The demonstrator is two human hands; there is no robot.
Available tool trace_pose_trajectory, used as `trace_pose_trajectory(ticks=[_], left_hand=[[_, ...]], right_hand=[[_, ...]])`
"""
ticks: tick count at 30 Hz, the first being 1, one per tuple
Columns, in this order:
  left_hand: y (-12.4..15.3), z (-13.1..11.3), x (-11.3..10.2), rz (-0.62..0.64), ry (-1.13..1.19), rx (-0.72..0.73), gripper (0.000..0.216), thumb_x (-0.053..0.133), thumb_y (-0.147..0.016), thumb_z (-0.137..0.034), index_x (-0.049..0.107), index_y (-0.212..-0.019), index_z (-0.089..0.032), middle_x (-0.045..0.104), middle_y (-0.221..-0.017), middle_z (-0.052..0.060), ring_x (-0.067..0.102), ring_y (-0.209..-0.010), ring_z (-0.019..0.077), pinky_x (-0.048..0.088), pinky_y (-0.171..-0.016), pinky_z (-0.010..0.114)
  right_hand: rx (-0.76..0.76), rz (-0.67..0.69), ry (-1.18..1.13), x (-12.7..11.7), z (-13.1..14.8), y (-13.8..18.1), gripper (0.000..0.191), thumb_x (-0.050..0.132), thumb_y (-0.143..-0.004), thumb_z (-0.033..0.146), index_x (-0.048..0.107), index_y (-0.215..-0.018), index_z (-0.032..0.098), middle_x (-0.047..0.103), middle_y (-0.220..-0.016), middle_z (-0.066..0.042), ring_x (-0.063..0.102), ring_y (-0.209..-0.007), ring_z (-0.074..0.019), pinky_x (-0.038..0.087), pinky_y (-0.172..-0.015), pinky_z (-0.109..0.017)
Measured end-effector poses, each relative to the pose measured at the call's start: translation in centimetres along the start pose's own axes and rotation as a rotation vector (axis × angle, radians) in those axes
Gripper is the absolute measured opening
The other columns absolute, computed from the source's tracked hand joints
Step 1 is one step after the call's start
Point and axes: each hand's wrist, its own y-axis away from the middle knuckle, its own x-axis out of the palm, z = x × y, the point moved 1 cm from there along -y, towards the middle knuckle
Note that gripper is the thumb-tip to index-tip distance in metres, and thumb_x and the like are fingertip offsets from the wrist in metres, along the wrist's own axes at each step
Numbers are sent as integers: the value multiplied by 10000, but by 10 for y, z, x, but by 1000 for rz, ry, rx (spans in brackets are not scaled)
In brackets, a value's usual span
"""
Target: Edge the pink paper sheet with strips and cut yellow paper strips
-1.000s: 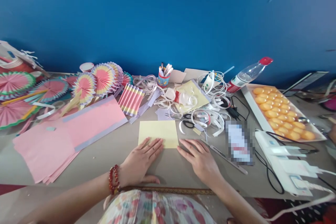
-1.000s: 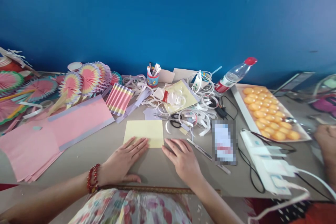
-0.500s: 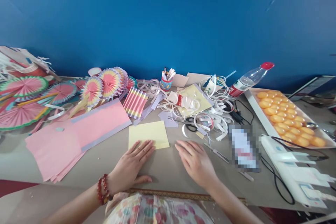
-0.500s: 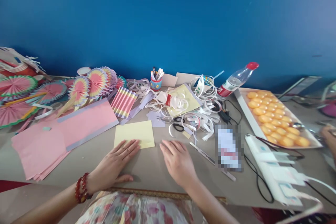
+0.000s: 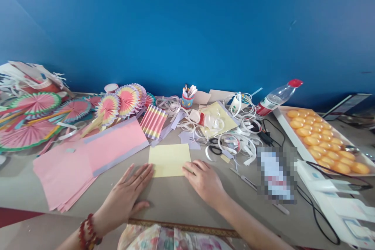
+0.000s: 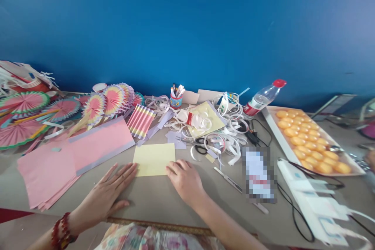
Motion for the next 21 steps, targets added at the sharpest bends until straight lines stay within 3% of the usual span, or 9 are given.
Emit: trace_pose_trajectory(ticks=[4, 8, 12, 15, 18, 21], left_hand=[[15, 6, 2, -55, -25, -169, 711, 453, -965, -539, 241, -1539, -178, 350, -1547, 95, 319, -1430, 271, 122, -1206, 454], [9, -3, 5, -128, 88, -287, 526, 490, -974, -380, 388, -1457, -198, 417, -1508, 98, 386, -1388, 278, 318, -1131, 451], [-1, -13, -4, -314, 375, -378, 218, 476, -978, -285, 599, -1137, -201, 633, -1232, 109, 589, -1152, 241, 485, -947, 367], [-12, -19, -14, -349, 647, -404, 199, 440, -989, -253, 629, -946, -204, 682, -1041, 87, 651, -991, 209, 523, -841, 301], [-29, -31, -17, -236, 963, -463, 239, 438, -1000, -317, 643, -1089, -230, 696, -1057, 72, 674, -976, 201, 550, -811, 266], [-53, -47, -15, -234, 1259, -446, 396, 465, -990, -385, 498, -1354, -232, 671, -1172, 99, 663, -1041, 225, 573, -780, 269]], right_hand=[[28, 6, -38, -3, 5, -6, 217, 591, -916, 177, 639, -1113, 253, 675, -1116, -34, 568, -986, -205, 451, -857, -348], [2, -1, -59, -5, 7, -11, 117, 602, -897, 154, 642, -987, 218, 678, -1010, -39, 583, -928, -195, 452, -823, -329], [-30, -56, -95, -6, 2, -9, 120, 548, -909, 115, 627, -889, 204, 663, -852, -28, 587, -824, -178, 447, -740, -293], [62, -173, -198, -11, 0, -4, 180, 469, -953, 123, 610, -868, 197, 645, -824, -31, 584, -790, -162, 449, -726, -273], [99, -278, -314, -17, 6, 0, 183, 441, -963, 126, 601, -904, 194, 645, -843, -35, 598, -788, -148, 463, -727, -253], [3, -292, -347, -23, 21, -1, 172, 459, -951, 131, 610, -1005, 193, 675, -938, -55, 622, -862, -163, 497, -779, -267]])
